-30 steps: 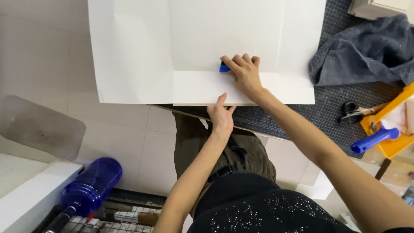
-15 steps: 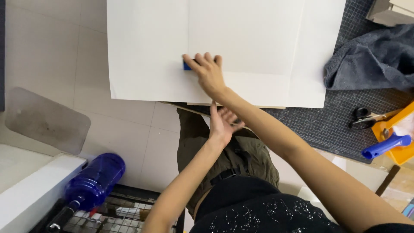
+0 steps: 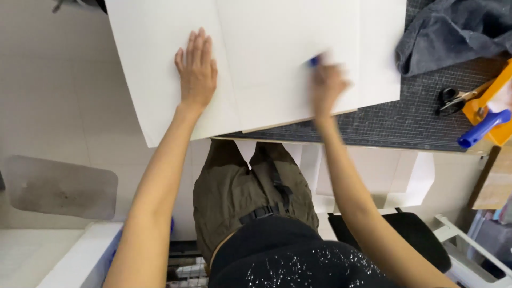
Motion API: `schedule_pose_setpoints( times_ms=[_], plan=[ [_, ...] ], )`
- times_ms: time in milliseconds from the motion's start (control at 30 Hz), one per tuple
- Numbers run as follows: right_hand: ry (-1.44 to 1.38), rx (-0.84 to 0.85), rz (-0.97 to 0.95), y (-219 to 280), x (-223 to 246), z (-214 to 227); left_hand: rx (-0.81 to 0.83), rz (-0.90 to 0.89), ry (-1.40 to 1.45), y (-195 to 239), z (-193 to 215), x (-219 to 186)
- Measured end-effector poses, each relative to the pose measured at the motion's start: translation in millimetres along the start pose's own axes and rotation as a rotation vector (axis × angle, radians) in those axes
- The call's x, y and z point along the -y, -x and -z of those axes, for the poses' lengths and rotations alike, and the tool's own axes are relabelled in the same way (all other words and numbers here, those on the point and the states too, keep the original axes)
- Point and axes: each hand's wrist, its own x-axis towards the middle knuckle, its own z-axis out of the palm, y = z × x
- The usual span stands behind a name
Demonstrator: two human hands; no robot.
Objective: Applying glue to a cardboard sheet using a roller and then adhering it to a larger white paper sheet, smoothing it with a scraper.
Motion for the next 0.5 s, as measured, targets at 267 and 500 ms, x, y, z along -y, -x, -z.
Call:
schedule_pose_setpoints(
  times_ms=[267,500],
  plan=[
    [-0.382,0.221,0.986,-19,193,-11,-0.178,0.077,0.226,-3,-3,24],
    [-0.333,0.398,1.046,2,173,15,-0.208,0.112,0.293,-6,5,23]
  ],
)
